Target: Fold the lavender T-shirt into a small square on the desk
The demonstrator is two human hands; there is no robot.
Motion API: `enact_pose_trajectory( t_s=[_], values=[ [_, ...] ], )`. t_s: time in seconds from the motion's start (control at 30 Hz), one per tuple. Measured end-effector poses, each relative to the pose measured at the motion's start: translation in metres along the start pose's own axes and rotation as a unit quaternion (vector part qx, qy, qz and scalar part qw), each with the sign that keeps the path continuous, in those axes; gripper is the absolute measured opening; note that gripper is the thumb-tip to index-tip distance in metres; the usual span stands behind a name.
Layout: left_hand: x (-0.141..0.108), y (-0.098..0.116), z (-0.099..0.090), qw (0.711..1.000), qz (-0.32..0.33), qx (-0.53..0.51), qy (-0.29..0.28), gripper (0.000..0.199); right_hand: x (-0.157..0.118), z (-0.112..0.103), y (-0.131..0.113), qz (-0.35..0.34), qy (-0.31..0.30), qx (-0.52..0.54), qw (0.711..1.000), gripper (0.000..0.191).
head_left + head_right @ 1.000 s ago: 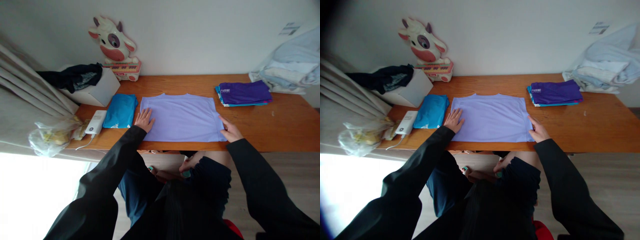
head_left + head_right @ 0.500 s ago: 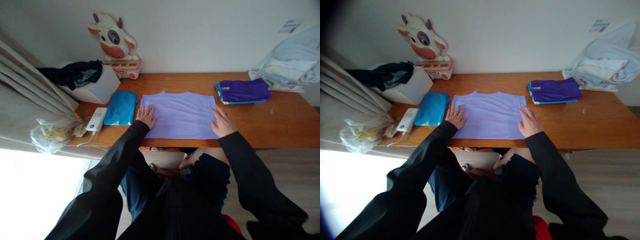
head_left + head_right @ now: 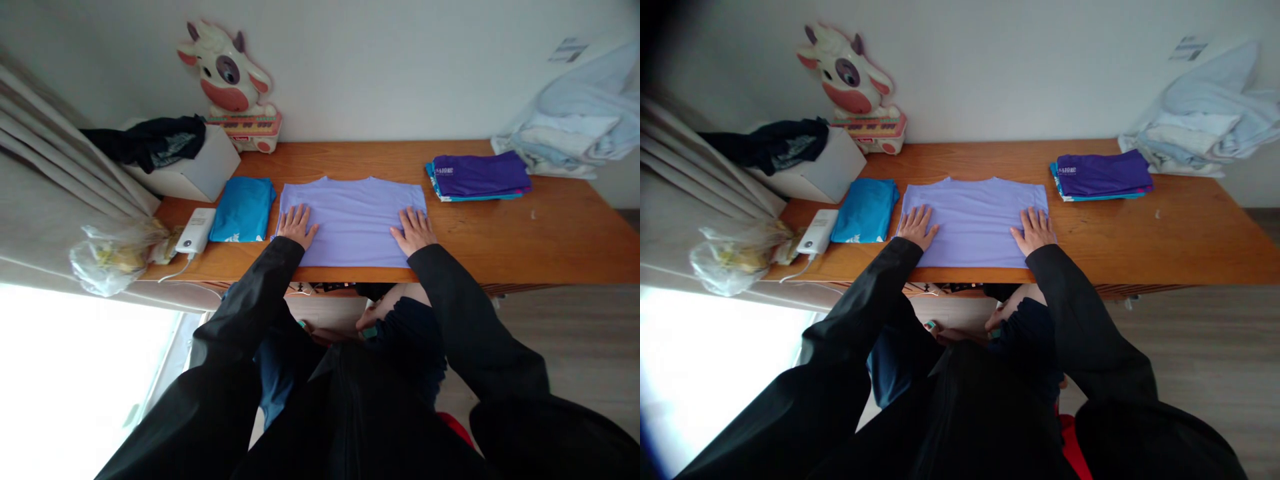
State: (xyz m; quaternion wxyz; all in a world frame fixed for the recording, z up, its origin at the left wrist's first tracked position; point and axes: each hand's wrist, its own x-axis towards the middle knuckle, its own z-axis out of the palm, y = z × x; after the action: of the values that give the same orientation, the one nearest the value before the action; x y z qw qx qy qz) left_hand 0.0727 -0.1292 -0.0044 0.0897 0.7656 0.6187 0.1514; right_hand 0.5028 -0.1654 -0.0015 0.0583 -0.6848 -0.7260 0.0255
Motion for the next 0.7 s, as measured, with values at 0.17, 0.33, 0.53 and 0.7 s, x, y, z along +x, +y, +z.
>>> enact_pose_trajectory(
  t_s=[0.17, 0.33, 0.53, 0.7],
  values=[
    [-0.009, 0.004, 0.006, 0.998, -0.012, 0.016, 0.051, 0.074, 0.0, 0.0, 0.0, -0.003, 0.004, 0.015, 1.0, 0.087],
    [-0.016, 0.007, -0.002, 0.999, -0.021, 0.019, 0.027, 0.079, -0.003, -0.001, -0.001, -0.011, 0.007, 0.015, 1.0, 0.088],
    [-0.02, 0.016, -0.022, 1.0, -0.012, 0.0, -0.005, 0.1, -0.001, 0.003, 0.001, -0.018, 0.023, 0.036, 0.999, 0.088],
    [-0.02, 0.017, -0.021, 1.0, -0.02, 0.009, -0.008, 0.101, -0.002, 0.003, 0.002, -0.018, 0.014, 0.02, 1.0, 0.091]
  ],
)
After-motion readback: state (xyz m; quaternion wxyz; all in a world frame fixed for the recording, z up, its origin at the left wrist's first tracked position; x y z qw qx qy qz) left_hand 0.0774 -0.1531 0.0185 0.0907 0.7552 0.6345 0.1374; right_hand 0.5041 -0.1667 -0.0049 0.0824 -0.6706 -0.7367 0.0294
